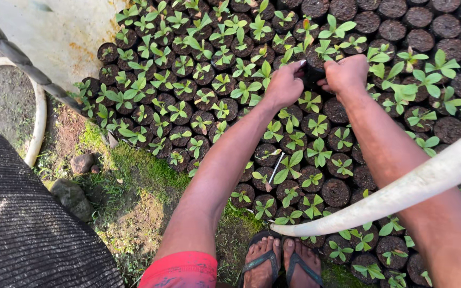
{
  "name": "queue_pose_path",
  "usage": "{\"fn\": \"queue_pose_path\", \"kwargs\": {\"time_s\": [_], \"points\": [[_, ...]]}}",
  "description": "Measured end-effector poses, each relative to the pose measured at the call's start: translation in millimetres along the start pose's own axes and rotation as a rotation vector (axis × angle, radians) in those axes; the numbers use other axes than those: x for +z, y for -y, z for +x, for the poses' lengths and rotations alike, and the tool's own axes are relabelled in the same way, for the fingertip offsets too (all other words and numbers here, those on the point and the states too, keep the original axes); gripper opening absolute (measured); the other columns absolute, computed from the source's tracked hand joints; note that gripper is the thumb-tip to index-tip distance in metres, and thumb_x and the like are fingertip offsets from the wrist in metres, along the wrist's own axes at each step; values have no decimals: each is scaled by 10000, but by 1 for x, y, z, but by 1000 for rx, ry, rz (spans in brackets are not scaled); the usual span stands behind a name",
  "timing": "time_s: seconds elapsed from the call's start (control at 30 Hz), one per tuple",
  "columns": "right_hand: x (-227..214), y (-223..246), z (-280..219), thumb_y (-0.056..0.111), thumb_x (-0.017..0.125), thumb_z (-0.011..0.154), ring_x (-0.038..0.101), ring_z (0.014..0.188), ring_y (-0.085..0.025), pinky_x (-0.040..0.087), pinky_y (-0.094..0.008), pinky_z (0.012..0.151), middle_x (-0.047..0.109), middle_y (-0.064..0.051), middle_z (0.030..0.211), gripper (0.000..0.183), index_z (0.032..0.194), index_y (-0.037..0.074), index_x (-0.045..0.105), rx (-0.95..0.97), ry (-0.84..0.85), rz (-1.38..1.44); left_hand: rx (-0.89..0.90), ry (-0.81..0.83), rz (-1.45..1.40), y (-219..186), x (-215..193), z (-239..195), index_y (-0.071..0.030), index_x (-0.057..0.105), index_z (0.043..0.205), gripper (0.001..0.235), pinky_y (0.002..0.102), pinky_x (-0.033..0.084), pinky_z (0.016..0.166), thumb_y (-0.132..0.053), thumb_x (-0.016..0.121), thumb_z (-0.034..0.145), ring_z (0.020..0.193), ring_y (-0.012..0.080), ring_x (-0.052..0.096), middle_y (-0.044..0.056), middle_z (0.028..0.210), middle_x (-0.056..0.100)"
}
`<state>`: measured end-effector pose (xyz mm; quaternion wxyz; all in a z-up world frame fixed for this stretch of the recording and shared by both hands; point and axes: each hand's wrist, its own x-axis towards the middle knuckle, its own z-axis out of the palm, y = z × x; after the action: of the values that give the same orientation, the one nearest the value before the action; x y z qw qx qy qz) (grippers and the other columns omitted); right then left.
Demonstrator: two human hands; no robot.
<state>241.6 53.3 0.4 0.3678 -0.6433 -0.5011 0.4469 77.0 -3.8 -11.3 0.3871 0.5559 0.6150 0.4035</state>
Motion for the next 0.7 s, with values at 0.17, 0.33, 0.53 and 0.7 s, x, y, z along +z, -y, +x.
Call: {"fn": "queue_pose_path", "kwargs": {"time_s": [0.17, 0.33, 0.53, 0.7], "points": [[3, 7, -10, 75, 741, 881, 717, 522, -214, 540, -345, 412, 691, -141, 668, 252, 703, -73, 643, -92, -48, -173, -27, 35, -52, 17, 7, 9, -20, 589, 1394, 587, 334, 519, 1028, 33, 525, 813, 1153, 259, 725, 172, 1203, 759], [-4, 0, -19, 125, 754, 868, 687, 532, -181, 562, -347, 553, 694, -120, 632, 268, 650, -20, 697, -246, -54, -420, 51, 57, -240, 31, 13, 13, 7, 555, 1411, 615, 336, 519, 1056, 77, 529, 800, 1212, 237, 698, 166, 1259, 728], [3, 1, -22, 196, 793, 866, 681, 568, -231, 562, -383, 628, 702, -162, 650, 320, 657, -32, 710, -209, -15, -563, -81, 63, -67, 16, -3, 7, -31, 614, 1362, 547, 328, 520, 1043, 47, 563, 823, 1152, 229, 718, 140, 1214, 754], [1, -2, -27, 185, 767, 865, 713, 589, -190, 581, -348, 657, 724, -119, 667, 271, 678, -10, 740, -172, 48, -505, -67, 118, -70, 1, -12, 2, -53, 623, 1365, 555, 344, 514, 1062, 57, 555, 825, 1159, 222, 726, 132, 1222, 771]]}}
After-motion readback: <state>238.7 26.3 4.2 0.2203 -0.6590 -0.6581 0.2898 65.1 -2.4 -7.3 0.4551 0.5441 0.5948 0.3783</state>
